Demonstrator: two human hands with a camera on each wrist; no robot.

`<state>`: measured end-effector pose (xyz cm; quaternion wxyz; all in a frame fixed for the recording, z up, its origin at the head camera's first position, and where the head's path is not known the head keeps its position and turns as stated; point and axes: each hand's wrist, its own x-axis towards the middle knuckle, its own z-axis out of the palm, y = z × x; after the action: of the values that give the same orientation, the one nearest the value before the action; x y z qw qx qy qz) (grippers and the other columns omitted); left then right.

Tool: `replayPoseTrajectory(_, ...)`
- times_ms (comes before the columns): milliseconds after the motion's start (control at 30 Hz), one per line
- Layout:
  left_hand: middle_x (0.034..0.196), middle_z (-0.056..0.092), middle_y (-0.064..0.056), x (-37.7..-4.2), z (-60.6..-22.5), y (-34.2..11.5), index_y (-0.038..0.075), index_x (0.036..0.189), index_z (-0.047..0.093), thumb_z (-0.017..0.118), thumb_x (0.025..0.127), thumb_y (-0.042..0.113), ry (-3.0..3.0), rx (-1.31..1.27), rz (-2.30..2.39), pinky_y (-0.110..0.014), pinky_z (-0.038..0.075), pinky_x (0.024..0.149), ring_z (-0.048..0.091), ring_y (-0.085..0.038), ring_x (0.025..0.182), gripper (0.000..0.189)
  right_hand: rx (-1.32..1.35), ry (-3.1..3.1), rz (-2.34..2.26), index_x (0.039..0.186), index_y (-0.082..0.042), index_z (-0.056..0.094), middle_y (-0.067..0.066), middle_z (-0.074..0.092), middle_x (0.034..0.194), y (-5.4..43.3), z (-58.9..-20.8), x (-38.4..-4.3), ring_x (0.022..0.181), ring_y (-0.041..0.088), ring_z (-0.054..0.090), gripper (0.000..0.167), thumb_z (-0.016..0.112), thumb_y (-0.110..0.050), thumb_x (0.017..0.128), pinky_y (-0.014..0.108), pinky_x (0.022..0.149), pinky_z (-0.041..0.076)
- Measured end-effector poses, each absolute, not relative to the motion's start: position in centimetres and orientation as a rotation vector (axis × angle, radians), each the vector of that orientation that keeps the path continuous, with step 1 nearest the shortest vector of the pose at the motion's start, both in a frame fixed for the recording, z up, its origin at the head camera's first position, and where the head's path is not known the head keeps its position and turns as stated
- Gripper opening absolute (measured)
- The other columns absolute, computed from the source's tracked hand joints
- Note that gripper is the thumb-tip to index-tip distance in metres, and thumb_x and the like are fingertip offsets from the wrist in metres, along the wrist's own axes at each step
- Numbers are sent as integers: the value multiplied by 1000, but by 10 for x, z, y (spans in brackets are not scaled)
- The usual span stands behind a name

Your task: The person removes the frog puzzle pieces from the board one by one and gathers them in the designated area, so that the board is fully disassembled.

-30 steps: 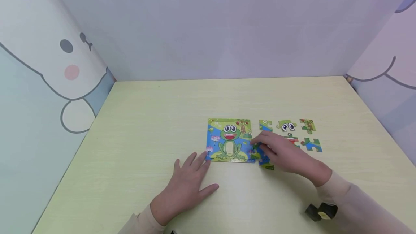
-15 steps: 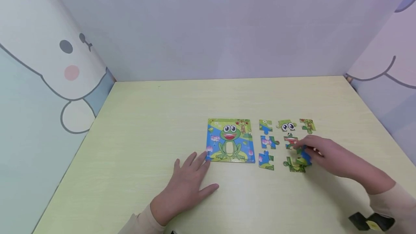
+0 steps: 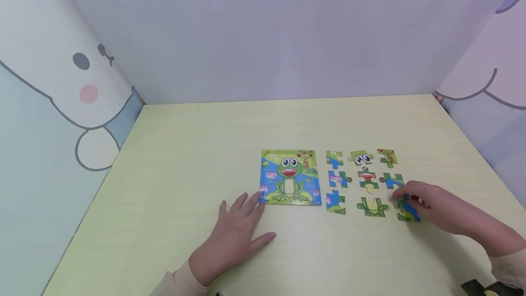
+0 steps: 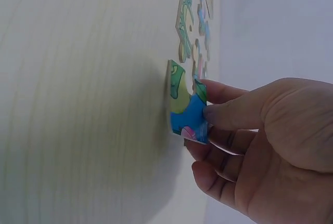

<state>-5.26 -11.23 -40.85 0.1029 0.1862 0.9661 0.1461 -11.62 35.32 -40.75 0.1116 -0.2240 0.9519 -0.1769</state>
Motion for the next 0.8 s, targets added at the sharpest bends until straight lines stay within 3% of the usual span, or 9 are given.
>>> replayPoseTrajectory(200, 164, 46, -10, -52, -410, -113, 8, 146, 61, 65, 97, 57, 2878, 572, 424, -82, 33, 107, 44, -43, 148, 69, -704, 2810, -507, 116, -13, 74, -2, 68, 108, 347, -407, -116, 86, -6, 48, 37, 72, 10, 88, 24, 67, 46)
replayPoseTrajectory(400, 162, 48, -10, -52, -410, -115, 8, 145, 62, 65, 97, 57, 2911, 592, 416, -82, 34, 106, 46, -43, 146, 68, -689, 2864, -468, 119, -8, 75, 6, 71, 114, 347, -402, -117, 96, 17, 68, 34, 74, 8, 89, 28, 75, 57)
replayPoseTrajectory(567, 161, 49, -10, -52, -410, -116, 9, 145, 61, 65, 97, 57, 2919, 586, 414, -82, 32, 108, 47, -43, 145, 68, -702, 2972, -440, 118, -4, 73, 6, 73, 111, 344, -400, -123, 93, 18, 67, 32, 76, 6, 88, 31, 75, 57)
replayPoseTrajectory(800, 159, 52, -11, -64, -403, -116, 10, 147, 59, 64, 97, 59, 2995, 588, 328, -79, 33, 109, 49, -43, 144, 70, -507, 2912, -512, 138, 4, 60, 28, 62, 135, 321, -384, -131, 118, 47, 61, 43, 67, -20, 104, 62, 93, 52)
